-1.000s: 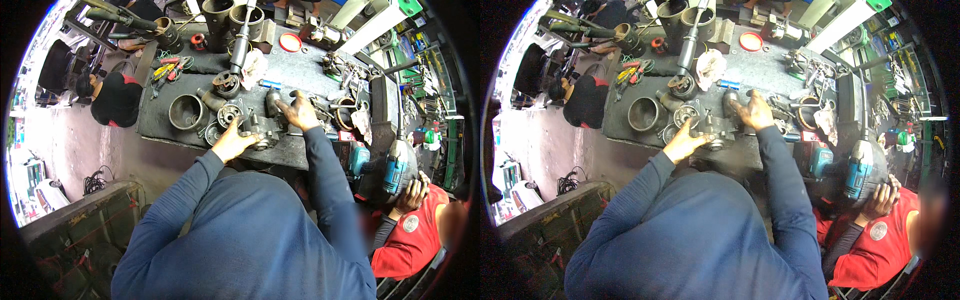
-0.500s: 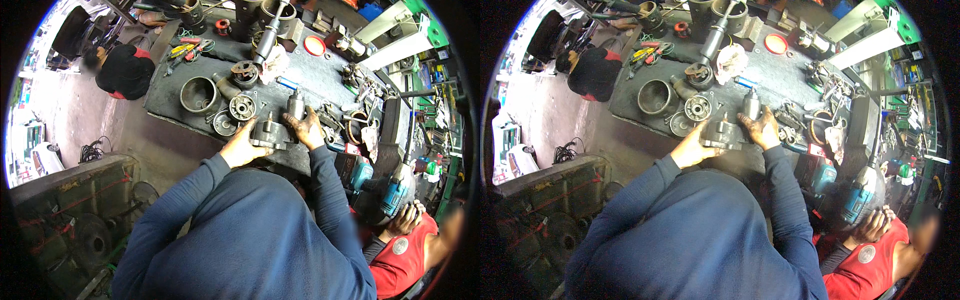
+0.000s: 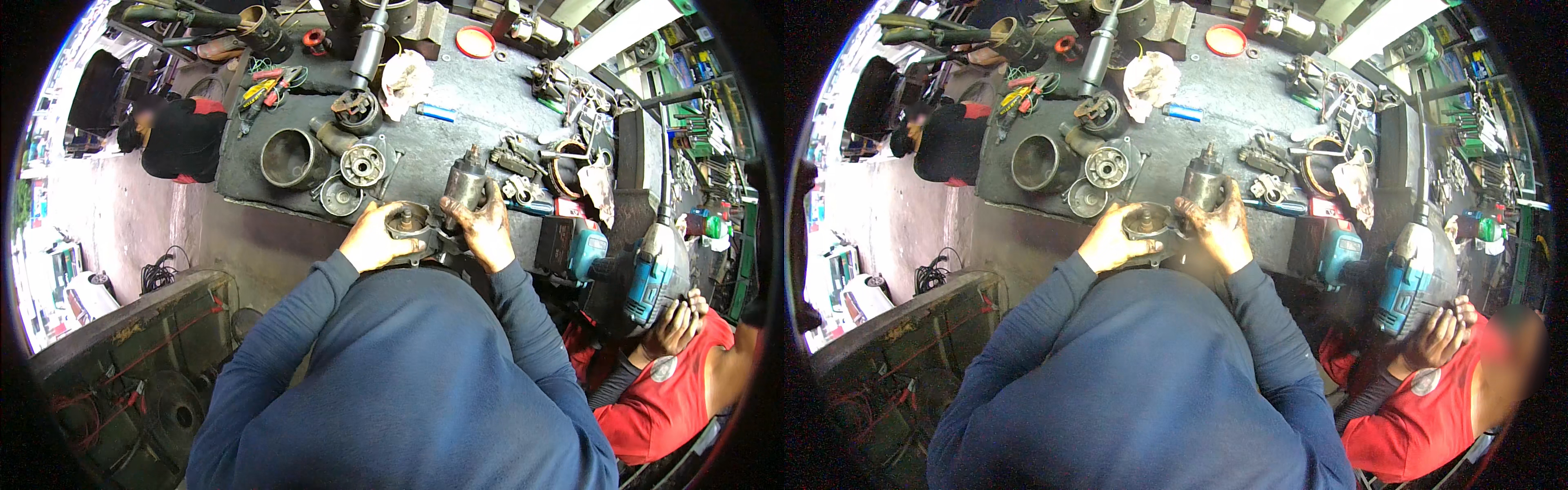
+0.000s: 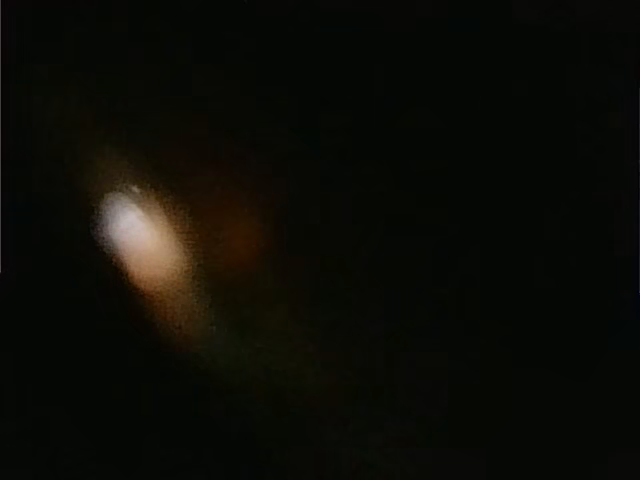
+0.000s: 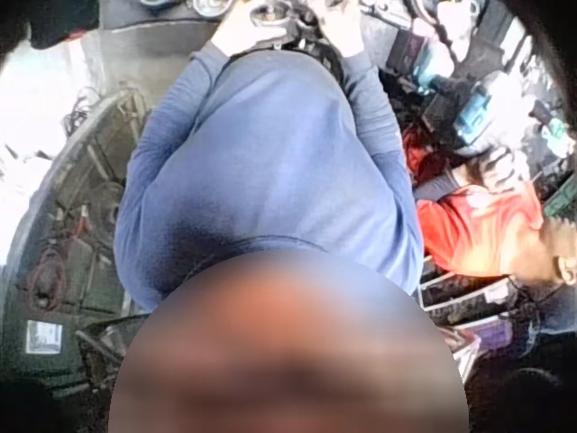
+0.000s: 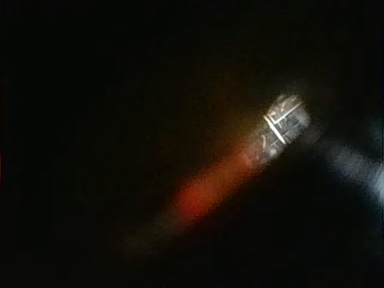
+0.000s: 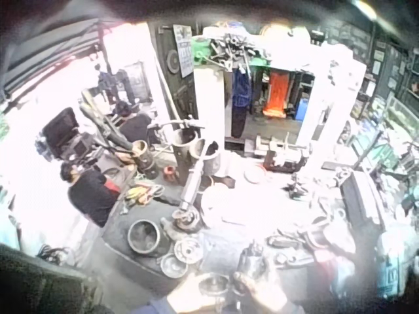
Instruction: The person disassembles a mechanical component using a cordless impact driver, then grinds a cylindrical part on a bench grinder. They use pliers to remove a small ring from the part and place the components on the workbench.
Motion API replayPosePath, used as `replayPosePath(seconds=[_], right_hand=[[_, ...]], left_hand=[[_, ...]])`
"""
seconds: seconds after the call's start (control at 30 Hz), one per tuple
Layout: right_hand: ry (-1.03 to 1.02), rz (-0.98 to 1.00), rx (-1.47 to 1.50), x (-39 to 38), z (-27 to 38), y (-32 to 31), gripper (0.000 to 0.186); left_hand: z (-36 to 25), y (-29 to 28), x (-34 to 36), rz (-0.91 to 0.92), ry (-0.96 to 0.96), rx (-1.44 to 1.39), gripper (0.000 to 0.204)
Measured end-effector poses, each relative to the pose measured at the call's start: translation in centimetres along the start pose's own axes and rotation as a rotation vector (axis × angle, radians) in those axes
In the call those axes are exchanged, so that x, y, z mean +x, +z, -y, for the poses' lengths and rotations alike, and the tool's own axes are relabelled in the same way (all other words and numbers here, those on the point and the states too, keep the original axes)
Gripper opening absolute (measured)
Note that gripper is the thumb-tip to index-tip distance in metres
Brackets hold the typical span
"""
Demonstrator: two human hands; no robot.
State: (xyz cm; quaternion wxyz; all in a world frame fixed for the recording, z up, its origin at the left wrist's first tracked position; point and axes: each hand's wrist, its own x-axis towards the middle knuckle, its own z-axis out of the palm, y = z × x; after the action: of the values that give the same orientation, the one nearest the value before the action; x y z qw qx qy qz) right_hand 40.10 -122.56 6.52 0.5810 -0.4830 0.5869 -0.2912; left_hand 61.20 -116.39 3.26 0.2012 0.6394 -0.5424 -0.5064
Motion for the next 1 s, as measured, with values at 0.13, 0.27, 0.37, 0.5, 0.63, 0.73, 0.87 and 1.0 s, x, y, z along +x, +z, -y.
replayPosePath(seconds=[0.13,0.27,0.37,0.5,0.63,0.73,0.87,1.0], right_hand=[[0.015,-0.122,0.038,-0.5,-1.0,0.4,0.082],[-0.058,-0.091,0.013,0.3,-0.6,-0.1,0.076],[-0.133,-0.078,-0.033,1.9,0.6,-0.6,0.072],[-0.311,-0.094,-0.1,5.0,2.0,-0.6,0.071],[-0.435,0.003,-0.078,7.4,3.8,-1.2,0.059],[-0.567,0.015,-0.216,8.5,3.8,-1.4,0.056],[-0.567,-0.02,-0.096,9.3,2.1,-1.3,0.056],[-0.567,-0.11,0.153,8.0,0.5,-0.6,0.068]], left_hand=[[-0.3,0.1,-0.1,-0.017,0.001,0.036,0.074],[-1.6,-0.1,-0.2,-0.075,-0.045,0.134,0.075],[-1.8,-0.6,0.6,-0.145,0.013,0.076,0.077],[-3.7,-2.1,2.6,-0.205,0.067,0.068,0.078],[-4.2,-1.5,5.3,-0.454,0.184,0.22,0.073],[-5.1,-2.1,6.0,-0.451,0.233,0.236,0.068],[-5.2,-1.8,6.9,-0.537,0.282,0.316,0.068],[-5.0,-2.0,6.5,-0.591,0.319,0.428,0.064]])
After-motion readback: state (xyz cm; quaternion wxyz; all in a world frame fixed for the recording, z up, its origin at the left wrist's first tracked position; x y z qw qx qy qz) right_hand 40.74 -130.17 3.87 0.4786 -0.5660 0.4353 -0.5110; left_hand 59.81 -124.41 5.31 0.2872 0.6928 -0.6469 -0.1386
